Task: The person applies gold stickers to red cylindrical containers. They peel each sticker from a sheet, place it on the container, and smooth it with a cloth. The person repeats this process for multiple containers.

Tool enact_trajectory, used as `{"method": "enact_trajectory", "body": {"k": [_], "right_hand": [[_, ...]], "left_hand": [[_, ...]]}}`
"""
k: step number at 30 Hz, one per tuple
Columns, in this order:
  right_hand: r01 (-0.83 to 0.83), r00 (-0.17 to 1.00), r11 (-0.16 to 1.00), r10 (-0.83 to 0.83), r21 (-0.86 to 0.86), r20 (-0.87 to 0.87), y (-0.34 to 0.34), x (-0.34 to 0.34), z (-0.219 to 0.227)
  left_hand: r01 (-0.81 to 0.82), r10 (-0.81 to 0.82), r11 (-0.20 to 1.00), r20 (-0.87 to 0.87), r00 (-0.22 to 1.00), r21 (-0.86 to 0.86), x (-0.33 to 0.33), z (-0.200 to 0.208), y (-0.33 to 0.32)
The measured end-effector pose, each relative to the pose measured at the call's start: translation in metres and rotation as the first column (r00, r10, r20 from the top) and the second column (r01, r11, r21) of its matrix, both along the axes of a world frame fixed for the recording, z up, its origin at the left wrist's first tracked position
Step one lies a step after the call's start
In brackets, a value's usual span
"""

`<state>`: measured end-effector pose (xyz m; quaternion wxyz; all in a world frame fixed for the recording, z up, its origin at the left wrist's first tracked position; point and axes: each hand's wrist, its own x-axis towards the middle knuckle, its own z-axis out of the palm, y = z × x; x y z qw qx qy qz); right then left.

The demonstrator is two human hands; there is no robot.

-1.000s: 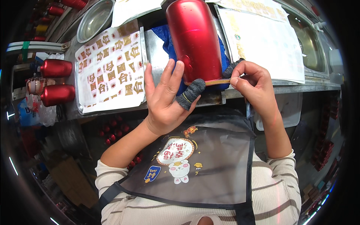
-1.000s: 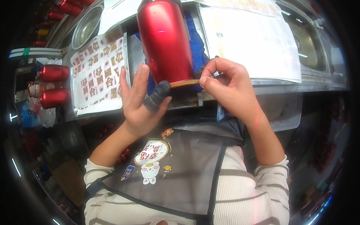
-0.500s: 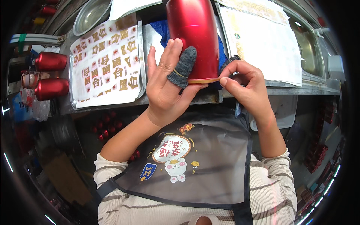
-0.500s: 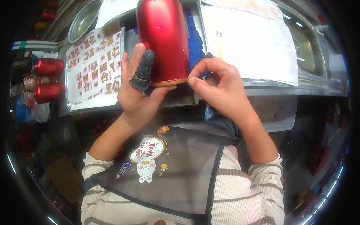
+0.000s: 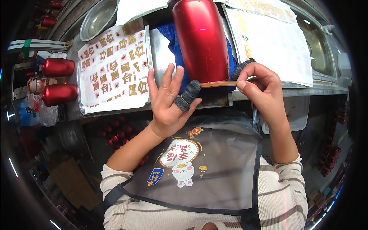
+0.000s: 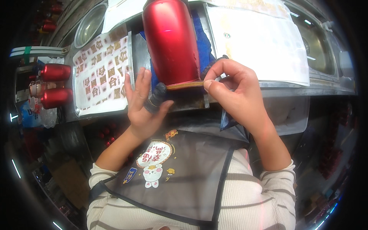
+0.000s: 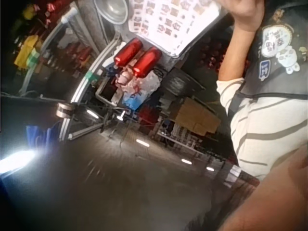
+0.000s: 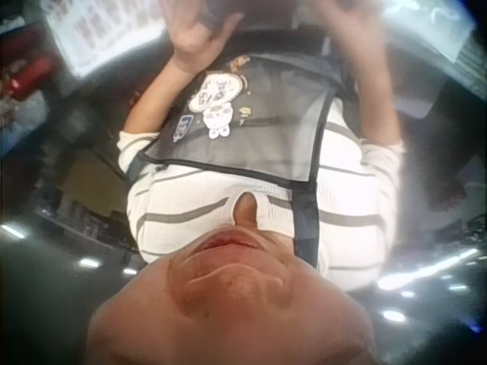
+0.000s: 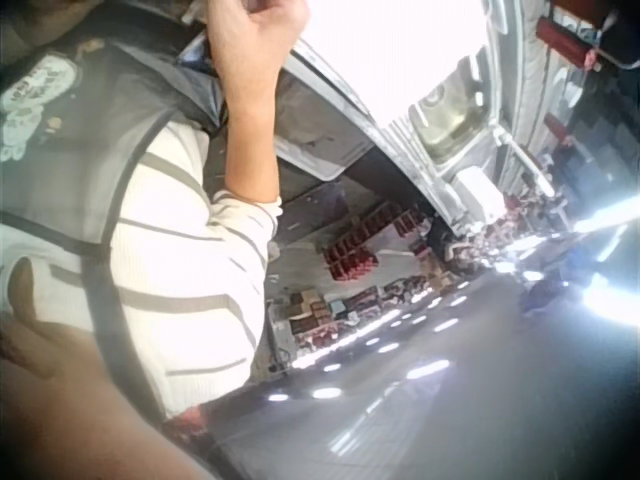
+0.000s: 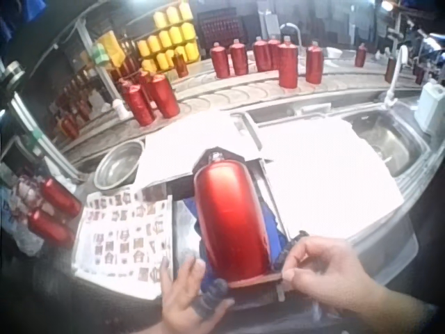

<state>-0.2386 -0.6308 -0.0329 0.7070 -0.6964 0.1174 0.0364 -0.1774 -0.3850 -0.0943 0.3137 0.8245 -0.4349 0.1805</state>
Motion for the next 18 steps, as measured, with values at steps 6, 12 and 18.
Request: {"method": "enact_trajectory", "body": {"k": [6,12,18], "right_hand": [[0.015,1.000,0.999,-0.014,0.045,-0.012,0.001,0.001,-0.005],[-0.006,0.999,1.000,0.007,0.016,-0.035,0.001,0.003,-0.007],[0.020,1.000,1.000,-0.020,-0.009,0.012,0.005,0.006,-0.017]], "left_hand": [[0.069,-0.073,0.996,0.071,0.995,0.054,0.005,0.011,-0.004],[0.071,-0.088,0.991,0.153,0.984,0.112,0.009,0.024,-0.015],[0.026,-0.029,1.000,0.266,0.964,0.014,0.012,0.028,-0.053]]}}
